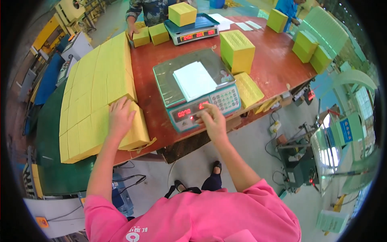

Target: Bundling and weighing yellow paper stacks in a factory setting.

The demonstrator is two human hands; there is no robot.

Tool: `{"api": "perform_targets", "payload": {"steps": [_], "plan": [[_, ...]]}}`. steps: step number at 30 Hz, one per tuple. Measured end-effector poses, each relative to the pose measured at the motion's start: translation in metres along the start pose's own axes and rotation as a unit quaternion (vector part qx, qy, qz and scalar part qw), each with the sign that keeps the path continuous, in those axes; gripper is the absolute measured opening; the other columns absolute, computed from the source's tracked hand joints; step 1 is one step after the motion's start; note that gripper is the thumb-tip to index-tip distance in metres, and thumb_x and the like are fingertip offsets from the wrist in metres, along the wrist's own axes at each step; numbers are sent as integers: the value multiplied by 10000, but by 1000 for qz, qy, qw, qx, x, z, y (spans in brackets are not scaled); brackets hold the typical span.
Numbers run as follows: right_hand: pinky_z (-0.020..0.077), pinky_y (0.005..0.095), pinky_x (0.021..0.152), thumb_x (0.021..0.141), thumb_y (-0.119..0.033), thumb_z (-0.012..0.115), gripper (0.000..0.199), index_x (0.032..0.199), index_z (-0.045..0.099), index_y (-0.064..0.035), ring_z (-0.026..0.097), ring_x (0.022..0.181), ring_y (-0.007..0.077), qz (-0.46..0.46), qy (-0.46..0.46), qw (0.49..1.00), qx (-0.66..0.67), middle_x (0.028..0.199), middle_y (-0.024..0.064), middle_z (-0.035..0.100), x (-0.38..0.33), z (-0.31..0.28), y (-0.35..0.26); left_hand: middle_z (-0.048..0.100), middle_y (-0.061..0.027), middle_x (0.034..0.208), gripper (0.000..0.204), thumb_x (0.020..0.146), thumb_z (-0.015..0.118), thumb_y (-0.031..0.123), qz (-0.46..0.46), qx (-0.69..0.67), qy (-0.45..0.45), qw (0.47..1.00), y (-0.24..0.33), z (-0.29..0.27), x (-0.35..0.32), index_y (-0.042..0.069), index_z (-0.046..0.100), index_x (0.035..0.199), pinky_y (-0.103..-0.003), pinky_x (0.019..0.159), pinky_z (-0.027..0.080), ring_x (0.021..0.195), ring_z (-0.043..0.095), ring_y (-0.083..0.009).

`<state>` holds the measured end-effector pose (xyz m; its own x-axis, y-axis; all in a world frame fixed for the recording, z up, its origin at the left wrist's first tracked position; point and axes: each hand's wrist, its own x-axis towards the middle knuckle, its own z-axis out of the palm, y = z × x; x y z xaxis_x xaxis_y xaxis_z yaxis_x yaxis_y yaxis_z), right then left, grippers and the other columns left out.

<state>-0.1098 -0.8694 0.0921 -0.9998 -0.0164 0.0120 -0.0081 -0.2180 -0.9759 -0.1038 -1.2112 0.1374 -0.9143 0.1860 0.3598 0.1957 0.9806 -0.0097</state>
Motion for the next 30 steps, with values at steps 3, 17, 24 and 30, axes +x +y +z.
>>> {"api": "perform_targets", "payload": {"steps": [3, 17, 24, 30], "plan": [[544, 281, 657, 941, -155, 565, 280, 1166, 541, 10, 646, 738, 148, 92, 13, 993, 68, 914, 99, 642, 45, -58, 0, 403, -176, 1446, 674, 754, 745, 208, 90, -104, 49, 989, 114, -12, 53, 47, 485, 1354, -472, 1100, 312, 1324, 382, -379], [538, 289, 611, 940, -234, 571, 302, 1104, 569, 19, 652, 697, 172, 181, -154, 964, 117, 883, 93, 641, 92, -84, -17, 464, -190, 1403, 537, 798, 696, 103, 92, -136, -38, 986, 189, 57, 132, 119, 562, 1317, -477, 1053, 374, 1278, 429, -430], [551, 334, 638, 960, -304, 565, 353, 1134, 538, 1, 667, 746, 223, 235, -189, 945, 130, 917, 111, 631, 95, -78, -24, 511, -201, 1342, 487, 802, 670, 72, 83, -103, 14, 991, 184, 68, 125, 105, 583, 1280, -472, 1033, 405, 1233, 467, -431], [569, 379, 742, 983, -270, 530, 384, 1216, 486, 32, 680, 879, 275, 276, -178, 924, 199, 1051, 180, 627, 96, -96, -37, 506, -188, 1344, 580, 716, 695, 67, 123, -122, -2, 985, 222, 41, 105, 114, 584, 1283, -476, 1039, 413, 1250, 460, -415]]}}
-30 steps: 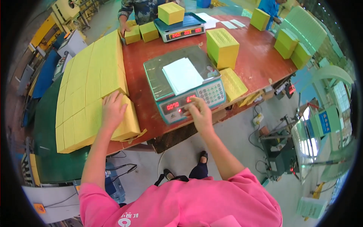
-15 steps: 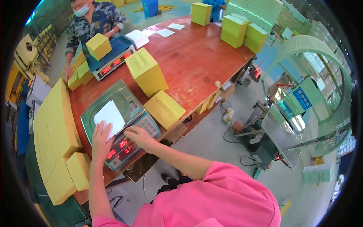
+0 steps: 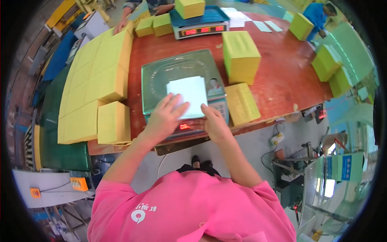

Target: Bundling and weighing yellow paper stacks in a factory setting.

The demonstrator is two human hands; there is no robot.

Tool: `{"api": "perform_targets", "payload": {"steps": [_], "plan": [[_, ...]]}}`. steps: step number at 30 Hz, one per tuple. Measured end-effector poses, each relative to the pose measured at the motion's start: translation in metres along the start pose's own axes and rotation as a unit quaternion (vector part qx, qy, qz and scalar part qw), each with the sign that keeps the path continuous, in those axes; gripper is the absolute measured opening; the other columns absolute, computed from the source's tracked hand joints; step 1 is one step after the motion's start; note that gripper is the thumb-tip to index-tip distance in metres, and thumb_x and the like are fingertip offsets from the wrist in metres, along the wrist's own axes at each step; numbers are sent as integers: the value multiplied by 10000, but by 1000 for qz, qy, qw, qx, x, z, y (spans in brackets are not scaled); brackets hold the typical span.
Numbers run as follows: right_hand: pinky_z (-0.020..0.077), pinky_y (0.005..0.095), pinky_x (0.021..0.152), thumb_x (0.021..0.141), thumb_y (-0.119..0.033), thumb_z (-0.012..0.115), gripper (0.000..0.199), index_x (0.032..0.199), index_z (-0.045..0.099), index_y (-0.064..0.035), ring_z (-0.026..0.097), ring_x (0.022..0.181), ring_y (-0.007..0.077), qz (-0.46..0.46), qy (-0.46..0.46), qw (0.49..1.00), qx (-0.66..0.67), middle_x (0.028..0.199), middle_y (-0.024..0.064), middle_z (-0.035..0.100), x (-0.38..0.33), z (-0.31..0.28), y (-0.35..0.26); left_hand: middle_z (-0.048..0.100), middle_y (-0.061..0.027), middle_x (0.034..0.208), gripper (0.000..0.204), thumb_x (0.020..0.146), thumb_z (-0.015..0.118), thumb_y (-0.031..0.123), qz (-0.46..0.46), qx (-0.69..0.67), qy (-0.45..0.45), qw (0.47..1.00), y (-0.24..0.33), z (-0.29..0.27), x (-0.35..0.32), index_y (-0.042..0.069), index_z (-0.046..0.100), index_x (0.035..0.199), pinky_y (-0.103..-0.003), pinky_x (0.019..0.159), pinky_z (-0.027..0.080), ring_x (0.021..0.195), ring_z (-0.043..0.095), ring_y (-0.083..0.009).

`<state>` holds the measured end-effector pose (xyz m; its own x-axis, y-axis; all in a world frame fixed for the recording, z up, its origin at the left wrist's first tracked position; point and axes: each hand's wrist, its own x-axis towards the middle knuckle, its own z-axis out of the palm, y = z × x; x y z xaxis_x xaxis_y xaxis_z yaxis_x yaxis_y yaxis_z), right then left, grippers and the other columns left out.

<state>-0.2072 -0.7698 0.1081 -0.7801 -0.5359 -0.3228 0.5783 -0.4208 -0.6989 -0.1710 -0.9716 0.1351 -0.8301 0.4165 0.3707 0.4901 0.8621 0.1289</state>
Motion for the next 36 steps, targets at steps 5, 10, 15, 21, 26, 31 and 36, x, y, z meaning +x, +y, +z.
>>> {"api": "perform_targets", "payload": {"steps": [5, 10, 15, 21, 26, 31, 36], "plan": [[591, 350, 706, 953, -129, 508, 350, 1252, 493, 51, 666, 855, 244, -35, 6, 996, -79, 1100, 149, 617, 10, 5, 11, 443, -202, 1413, 663, 717, 725, 84, -24, -52, -21, 998, 0, -12, -11, 83, 525, 1349, -454, 1064, 391, 1298, 428, -386], [599, 336, 675, 949, -79, 481, 348, 1272, 491, 48, 653, 868, 210, -56, 47, 995, -71, 1092, 125, 615, -10, 0, 12, 452, -150, 1393, 621, 821, 661, 93, -295, -460, 130, 827, 8, -8, -56, -16, 416, 1381, -394, 1047, 401, 1305, 440, -240], [577, 318, 644, 928, -73, 502, 323, 1230, 522, 40, 653, 853, 183, -6, -13, 991, -134, 1026, 103, 632, -38, 5, 28, 602, -101, 1198, 401, 972, 555, 177, -419, -725, 130, 530, 33, 1, -57, -3, 456, 1316, -325, 904, 481, 1045, 606, -167], [553, 304, 678, 915, -67, 525, 307, 1203, 535, 39, 636, 835, 148, -21, 31, 987, -155, 988, 79, 633, -65, 3, 19, 641, -74, 1124, 264, 958, 569, 125, -439, -676, 152, 572, 49, 15, -39, 2, 574, 1192, -310, 875, 491, 994, 612, -145], [459, 244, 810, 868, 4, 621, 367, 1219, 510, 8, 570, 921, 89, -147, 80, 969, -184, 1033, 53, 610, -66, -23, 2, 642, -64, 1103, 269, 954, 571, 120, -418, -704, 136, 558, 71, 21, -15, 3, 574, 1196, -296, 854, 485, 968, 605, -118], [465, 236, 757, 858, 17, 636, 327, 1160, 512, 6, 569, 865, 88, -196, 92, 957, -195, 969, 49, 604, -57, -46, -22, 649, -56, 1069, 261, 957, 573, 136, -433, -663, 203, 575, 103, 29, 15, 2, 578, 1181, -289, 840, 487, 955, 607, -110], [451, 221, 646, 863, 19, 647, 255, 1084, 520, 9, 550, 750, 68, -208, 58, 943, -255, 847, 39, 604, -32, -82, -59, 633, -75, 1134, 278, 953, 557, 111, -452, -665, 259, 535, 126, 45, 45, 12, 557, 1213, -315, 854, 519, 1003, 625, -153]]}}
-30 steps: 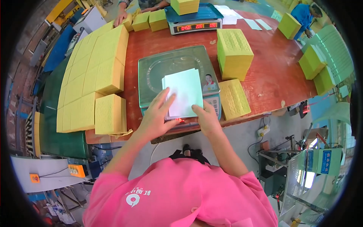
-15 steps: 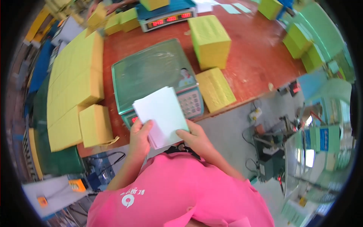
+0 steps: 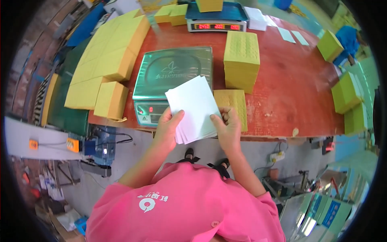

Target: Bundling and weighing yellow paper stacks in a factory setting.

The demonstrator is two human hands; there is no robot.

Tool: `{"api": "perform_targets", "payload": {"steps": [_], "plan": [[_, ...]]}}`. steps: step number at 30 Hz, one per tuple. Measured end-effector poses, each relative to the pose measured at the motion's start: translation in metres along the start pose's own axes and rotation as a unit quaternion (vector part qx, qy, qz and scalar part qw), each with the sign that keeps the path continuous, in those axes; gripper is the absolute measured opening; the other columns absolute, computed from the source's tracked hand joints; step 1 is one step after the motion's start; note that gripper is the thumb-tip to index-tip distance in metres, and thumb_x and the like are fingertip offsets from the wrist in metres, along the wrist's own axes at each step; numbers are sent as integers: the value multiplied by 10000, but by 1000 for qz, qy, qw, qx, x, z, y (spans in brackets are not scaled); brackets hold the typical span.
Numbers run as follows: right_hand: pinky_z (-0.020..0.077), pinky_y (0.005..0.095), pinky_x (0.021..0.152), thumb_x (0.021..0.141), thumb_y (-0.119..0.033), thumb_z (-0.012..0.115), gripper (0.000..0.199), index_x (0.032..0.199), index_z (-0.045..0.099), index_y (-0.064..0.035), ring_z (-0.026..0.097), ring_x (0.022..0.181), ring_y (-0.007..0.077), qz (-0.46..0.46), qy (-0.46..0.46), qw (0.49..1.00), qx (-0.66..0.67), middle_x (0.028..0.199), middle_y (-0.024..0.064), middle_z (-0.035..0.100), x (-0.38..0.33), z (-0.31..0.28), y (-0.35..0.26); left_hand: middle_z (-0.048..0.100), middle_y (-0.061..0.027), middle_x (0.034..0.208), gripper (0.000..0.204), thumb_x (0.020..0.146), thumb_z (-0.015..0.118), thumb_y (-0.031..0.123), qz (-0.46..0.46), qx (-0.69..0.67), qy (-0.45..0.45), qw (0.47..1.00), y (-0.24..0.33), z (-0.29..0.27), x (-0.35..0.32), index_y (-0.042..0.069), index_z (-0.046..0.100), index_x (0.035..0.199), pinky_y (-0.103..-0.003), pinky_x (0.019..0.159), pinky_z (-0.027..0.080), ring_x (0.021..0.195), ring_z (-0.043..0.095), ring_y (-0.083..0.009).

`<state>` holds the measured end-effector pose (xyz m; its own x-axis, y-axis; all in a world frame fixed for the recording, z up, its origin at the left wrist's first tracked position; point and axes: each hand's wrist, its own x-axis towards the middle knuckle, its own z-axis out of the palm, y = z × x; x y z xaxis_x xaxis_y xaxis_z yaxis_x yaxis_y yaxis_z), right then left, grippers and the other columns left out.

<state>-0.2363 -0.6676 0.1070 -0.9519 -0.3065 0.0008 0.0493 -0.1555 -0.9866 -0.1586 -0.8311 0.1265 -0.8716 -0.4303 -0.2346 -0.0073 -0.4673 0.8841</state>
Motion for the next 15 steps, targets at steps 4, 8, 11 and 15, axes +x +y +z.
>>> {"api": "perform_targets", "payload": {"steps": [4, 8, 11, 15], "plan": [[434, 224, 604, 874, 6, 644, 210, 1048, 527, 7, 525, 688, 59, -16, -48, 998, -28, 774, 31, 596, 26, -11, -11, 627, -64, 1139, 305, 949, 576, 125, 29, -28, 47, 998, -3, 18, -2, 27, 546, 1237, -321, 865, 519, 1014, 621, -149], [415, 230, 575, 884, -22, 649, 124, 955, 551, 6, 490, 646, 56, -43, -47, 995, -71, 706, 23, 576, 45, -7, -5, 612, -67, 1129, 332, 944, 593, 141, 59, -27, 67, 996, 2, 22, 0, 13, 525, 1243, -321, 857, 504, 1001, 605, -132], [414, 243, 572, 894, -49, 647, 103, 902, 560, 5, 475, 641, 58, -63, -46, 993, -85, 692, 21, 563, 55, 2, 5, 610, -72, 1131, 340, 945, 594, 146, 84, -43, 63, 994, 2, 14, 7, 4, 519, 1244, -321, 859, 501, 1000, 603, -131], [423, 264, 580, 913, -84, 634, 119, 864, 567, 2, 470, 644, 72, -63, -32, 984, -162, 697, 18, 563, 60, 14, 1, 607, -70, 1140, 346, 950, 585, 143, 62, -58, 69, 994, 7, 4, 21, 0, 512, 1256, -313, 863, 496, 1001, 601, -130]]}}
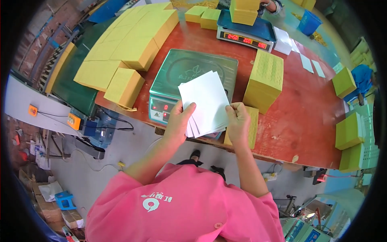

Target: Bundling and weighing yellow paper stacks in a factory setting.

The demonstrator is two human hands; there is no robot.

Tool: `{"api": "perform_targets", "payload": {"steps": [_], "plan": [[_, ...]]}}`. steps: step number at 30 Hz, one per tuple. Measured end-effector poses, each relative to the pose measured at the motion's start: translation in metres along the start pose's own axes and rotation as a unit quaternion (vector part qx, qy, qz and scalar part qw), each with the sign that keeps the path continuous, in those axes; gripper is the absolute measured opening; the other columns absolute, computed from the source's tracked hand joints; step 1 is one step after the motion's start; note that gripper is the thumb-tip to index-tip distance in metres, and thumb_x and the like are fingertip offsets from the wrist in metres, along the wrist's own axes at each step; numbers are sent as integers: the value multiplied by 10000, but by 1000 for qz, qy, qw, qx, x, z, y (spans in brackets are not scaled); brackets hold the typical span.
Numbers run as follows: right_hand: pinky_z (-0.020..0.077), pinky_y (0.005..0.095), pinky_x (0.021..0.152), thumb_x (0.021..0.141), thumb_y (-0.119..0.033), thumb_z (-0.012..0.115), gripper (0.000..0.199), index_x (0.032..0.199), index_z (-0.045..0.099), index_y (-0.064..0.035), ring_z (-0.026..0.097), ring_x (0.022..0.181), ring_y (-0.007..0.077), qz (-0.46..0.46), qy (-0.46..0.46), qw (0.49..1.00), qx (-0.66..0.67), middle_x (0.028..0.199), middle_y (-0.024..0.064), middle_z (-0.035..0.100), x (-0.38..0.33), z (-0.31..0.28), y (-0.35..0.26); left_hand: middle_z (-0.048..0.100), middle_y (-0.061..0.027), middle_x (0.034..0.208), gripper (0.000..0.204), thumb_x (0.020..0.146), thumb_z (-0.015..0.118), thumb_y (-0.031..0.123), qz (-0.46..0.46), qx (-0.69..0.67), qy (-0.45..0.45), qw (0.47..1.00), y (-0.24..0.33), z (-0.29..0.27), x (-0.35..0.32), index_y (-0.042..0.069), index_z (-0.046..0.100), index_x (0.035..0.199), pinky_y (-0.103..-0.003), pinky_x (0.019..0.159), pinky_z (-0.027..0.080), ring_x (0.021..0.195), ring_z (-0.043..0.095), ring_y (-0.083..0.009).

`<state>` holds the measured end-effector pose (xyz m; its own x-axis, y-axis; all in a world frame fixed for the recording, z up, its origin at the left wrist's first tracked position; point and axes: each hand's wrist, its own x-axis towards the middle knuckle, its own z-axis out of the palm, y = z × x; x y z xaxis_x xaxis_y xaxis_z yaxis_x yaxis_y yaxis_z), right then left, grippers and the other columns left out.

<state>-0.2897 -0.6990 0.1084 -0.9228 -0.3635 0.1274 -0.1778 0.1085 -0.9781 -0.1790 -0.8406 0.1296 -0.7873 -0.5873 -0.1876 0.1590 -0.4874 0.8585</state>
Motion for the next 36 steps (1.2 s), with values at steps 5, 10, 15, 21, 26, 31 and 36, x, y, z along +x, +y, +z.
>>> {"api": "perform_targets", "payload": {"steps": [5, 10, 15, 21, 26, 31, 36], "plan": [[426, 229, 631, 921, -54, 609, 65, 964, 623, -7, 493, 713, 54, -24, 27, 999, -8, 778, 15, 588, 8, 13, -5, 603, -63, 1170, 349, 962, 574, 152, -14, -17, -78, 997, 10, -18, 22, 9, 511, 1274, -307, 878, 490, 1029, 590, -126], [458, 228, 678, 901, -34, 630, 214, 1112, 661, -45, 533, 748, 63, -33, 79, 996, 26, 830, 30, 631, 4, 27, -29, 602, -60, 1183, 366, 966, 575, 162, -43, -13, -114, 992, 21, -30, 37, 21, 509, 1297, -304, 904, 477, 1052, 580, -124], [463, 225, 701, 886, -38, 648, 272, 1157, 647, -50, 544, 761, 70, -11, 57, 998, 15, 847, 9, 627, 3, 30, -24, 611, -63, 1175, 361, 960, 580, 152, -36, 11, -134, 990, 21, -29, 46, 31, 521, 1295, -316, 891, 499, 1036, 600, -141], [429, 235, 640, 890, -56, 647, 120, 996, 610, -14, 492, 707, 56, 53, 31, 988, 140, 781, -1, 566, 8, 33, -24, 611, -57, 1169, 362, 963, 590, 176, -34, 25, -141, 989, 25, -31, 54, 22, 528, 1284, -308, 898, 473, 1041, 577, -124], [399, 256, 618, 902, -65, 622, 109, 878, 524, -24, 450, 703, 67, 55, 71, 990, 106, 779, -1, 519, 13, 34, -22, 630, -53, 1056, 289, 948, 593, 143, -66, 14, -98, 993, 24, -24, 67, 12, 546, 1201, -299, 819, 495, 937, 611, -138], [442, 339, 723, 902, -101, 597, 113, 911, 527, -14, 517, 779, 186, -27, 117, 993, 1, 812, 108, 470, 14, 45, -24, 631, -81, 1058, 400, 898, 629, 195, -61, 123, -40, 990, 32, -43, 80, 26, 531, 1247, -337, 828, 509, 936, 628, -200], [495, 329, 844, 824, 3, 666, 134, 921, 588, -44, 620, 1003, 239, -124, 125, 984, 27, 1279, 204, 558, 19, 64, -18, 594, -136, 1192, 431, 934, 558, 146, -12, 148, -94, 984, 52, -42, 101, -2, 468, 1328, -398, 895, 520, 1037, 627, -263]]}}
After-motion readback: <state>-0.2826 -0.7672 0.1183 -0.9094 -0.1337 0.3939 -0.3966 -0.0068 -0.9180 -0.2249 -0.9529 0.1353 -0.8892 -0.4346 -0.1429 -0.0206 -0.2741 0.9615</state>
